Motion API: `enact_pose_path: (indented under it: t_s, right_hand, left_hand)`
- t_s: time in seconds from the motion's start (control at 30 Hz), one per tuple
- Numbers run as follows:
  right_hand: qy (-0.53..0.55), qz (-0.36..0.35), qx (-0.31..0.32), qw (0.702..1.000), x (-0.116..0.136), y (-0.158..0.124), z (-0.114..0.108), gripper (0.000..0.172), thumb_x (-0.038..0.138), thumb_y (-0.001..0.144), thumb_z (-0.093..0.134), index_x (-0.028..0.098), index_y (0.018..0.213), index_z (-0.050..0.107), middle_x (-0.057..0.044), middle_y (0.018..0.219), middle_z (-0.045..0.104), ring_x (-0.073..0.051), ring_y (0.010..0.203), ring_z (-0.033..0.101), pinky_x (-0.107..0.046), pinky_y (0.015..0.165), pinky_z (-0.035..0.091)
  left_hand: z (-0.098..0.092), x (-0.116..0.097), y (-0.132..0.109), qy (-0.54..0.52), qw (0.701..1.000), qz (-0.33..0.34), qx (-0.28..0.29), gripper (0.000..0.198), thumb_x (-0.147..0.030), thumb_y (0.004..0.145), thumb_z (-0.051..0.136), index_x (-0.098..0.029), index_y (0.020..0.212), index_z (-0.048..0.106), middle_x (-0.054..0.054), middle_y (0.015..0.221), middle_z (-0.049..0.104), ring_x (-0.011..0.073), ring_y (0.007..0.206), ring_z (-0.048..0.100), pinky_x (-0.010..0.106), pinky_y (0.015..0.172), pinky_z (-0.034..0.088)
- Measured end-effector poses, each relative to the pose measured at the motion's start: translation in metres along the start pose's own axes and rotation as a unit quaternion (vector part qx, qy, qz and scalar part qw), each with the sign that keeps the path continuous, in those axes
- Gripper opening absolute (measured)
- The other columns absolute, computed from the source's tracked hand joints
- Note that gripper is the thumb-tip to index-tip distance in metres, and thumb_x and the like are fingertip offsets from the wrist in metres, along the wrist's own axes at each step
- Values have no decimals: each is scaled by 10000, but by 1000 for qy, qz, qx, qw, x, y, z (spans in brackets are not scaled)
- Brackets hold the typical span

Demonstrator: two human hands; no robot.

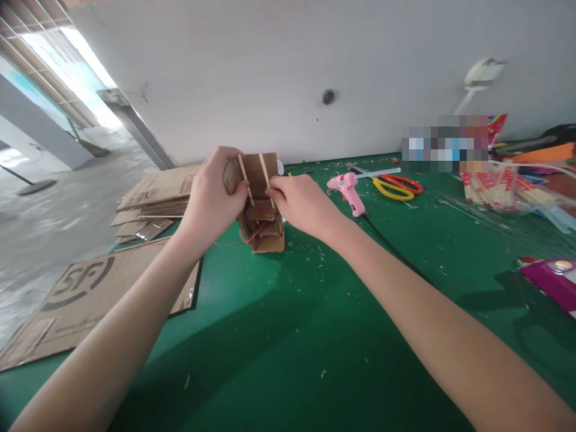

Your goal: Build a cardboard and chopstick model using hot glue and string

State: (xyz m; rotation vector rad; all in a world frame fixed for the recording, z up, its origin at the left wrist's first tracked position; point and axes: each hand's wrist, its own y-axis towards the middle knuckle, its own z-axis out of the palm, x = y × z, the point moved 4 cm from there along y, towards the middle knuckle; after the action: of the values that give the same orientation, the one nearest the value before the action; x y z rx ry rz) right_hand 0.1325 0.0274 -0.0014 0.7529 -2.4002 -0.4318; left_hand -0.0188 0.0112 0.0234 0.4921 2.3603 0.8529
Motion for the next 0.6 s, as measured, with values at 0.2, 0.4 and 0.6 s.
enact_pose_path:
  t_s: [0.2, 0.4, 0.6]
  right_hand:
    - [-20, 22, 18, 999, 3, -1, -4, 275, 286, 946, 449, 169, 821, 664, -12, 627, 581, -107, 516, 411, -280, 567, 271]
    - [-46, 58, 59, 995, 4, -4, -13, 328, 419, 953, 454, 192, 988, 688, -54, 745, 654, -143, 579, 526, -278, 550, 308]
    - [-84, 61, 98, 990, 3, -7, -16, 380, 481, 954, 432, 204, 1037, 678, -91, 862, 688, -213, 754, 616, -293, 611, 373]
  left_hand:
    - [-1, 1, 0, -9, 1000, -1, 2, 403, -6, 756, 501, -213, 1101, 508, 99, 1121, 593, 275, 1094, 562, 466, 978, 470]
    - [-1, 3, 1, -14, 1000, 11, 9, 443, -29, 765, 515, -194, 1174, 481, 111, 1197, 592, 265, 1143, 559, 447, 1010, 463]
    - [-1, 5, 1, -26, 999, 28, 12, 449, -83, 777, 556, -203, 1199, 461, 105, 1233, 575, 274, 1215, 528, 468, 1055, 436]
